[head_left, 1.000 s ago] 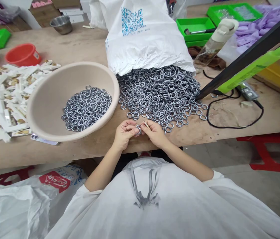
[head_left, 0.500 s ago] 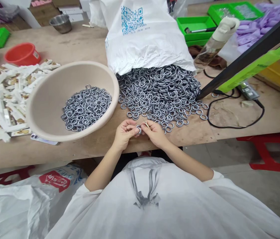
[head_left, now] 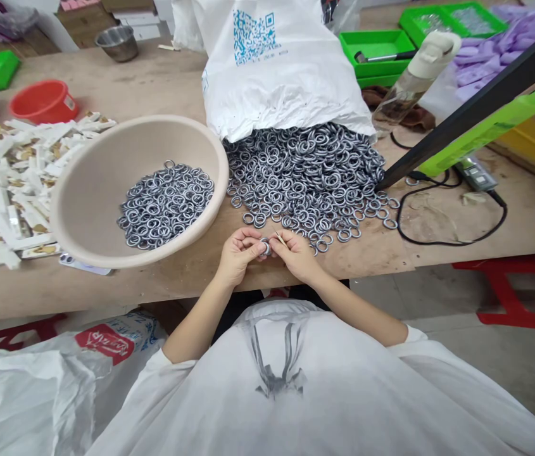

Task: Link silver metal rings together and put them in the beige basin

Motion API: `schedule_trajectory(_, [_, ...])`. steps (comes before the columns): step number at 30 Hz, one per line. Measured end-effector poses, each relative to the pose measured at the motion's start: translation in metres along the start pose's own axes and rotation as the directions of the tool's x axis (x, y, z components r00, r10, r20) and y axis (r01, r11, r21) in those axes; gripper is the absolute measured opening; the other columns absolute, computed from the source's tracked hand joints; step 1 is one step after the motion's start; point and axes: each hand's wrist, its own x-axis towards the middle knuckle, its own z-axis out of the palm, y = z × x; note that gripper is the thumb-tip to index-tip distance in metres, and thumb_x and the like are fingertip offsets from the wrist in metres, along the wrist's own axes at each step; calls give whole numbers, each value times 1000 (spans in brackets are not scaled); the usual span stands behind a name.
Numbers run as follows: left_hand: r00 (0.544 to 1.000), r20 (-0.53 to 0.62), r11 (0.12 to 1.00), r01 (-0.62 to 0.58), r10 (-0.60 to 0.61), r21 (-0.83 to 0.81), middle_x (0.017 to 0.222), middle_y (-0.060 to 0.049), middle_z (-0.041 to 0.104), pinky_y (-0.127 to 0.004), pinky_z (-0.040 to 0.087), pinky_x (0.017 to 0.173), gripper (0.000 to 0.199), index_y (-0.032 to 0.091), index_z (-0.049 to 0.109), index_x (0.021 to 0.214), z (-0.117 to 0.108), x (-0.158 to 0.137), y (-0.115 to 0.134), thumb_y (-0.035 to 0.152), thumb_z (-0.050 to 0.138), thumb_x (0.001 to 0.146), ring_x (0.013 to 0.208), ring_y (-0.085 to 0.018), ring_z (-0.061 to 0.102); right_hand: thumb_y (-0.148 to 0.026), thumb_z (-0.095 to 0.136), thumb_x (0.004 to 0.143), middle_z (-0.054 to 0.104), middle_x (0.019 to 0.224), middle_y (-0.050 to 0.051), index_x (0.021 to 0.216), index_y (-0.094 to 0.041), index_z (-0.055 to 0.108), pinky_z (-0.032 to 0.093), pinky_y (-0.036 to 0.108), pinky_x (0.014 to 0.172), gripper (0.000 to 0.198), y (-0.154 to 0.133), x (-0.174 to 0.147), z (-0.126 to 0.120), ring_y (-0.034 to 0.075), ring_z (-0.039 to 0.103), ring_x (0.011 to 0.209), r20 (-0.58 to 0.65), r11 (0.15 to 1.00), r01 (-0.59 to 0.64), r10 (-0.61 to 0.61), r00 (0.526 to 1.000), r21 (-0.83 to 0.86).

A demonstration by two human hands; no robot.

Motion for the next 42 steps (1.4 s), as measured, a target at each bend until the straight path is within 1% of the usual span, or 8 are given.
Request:
schedule_trajectory(7, [1000, -18, 1000, 5, -5, 17, 66, 1, 71, -19, 52, 52, 44, 16, 62, 89, -1, 0, -1, 38, 91, 64, 53, -10, 65, -56, 61, 88, 55, 68, -1, 78, -21, 59, 42, 29, 66, 37, 2, 0, 0, 14, 50, 66, -1, 1000, 4, -4, 1000, -30])
schedule_trajectory(18, [999, -43, 999, 35, -34, 27, 67, 1, 71, -18, 51, 50, 45, 16, 61, 88, 0, 0, 0, 39, 90, 63, 51, -9, 63, -51, 61, 87, 54, 67, -2, 80, -20, 59, 39, 28, 63, 32, 7, -1, 2, 13, 48, 64, -13, 1000, -6, 5, 1000, -22])
schedule_trajectory(24, [997, -52, 998, 54, -53, 24, 68, 1, 71, -17, 51, 49, 43, 16, 62, 88, 0, 0, 0, 39, 90, 63, 51, -9, 63, -49, 63, 86, 57, 72, -2, 84, -20, 61, 41, 28, 66, 29, 11, -3, 3, 13, 50, 67, -23, 1000, -21, 21, 1000, -10])
schedule_trajectory(33, [997, -36, 997, 71, -70, 24, 67, 1, 71, -17, 50, 48, 44, 16, 63, 87, 0, 1, 0, 39, 91, 62, 50, -8, 63, -47, 61, 89, 59, 76, -1, 86, -20, 63, 43, 28, 69, 27, 18, -4, 3, 14, 52, 72, -29, 999, 6, -7, 1000, -45])
schedule_trajectory(42, [997, -26, 997, 70, -70, 14, 68, 2, 71, -17, 52, 50, 44, 16, 62, 87, -2, -1, 0, 39, 91, 62, 50, -8, 64, -39, 59, 91, 63, 78, -1, 90, -20, 65, 41, 27, 71, 20, 21, -8, 3, 14, 54, 74, -30, 994, 43, -46, 999, -99])
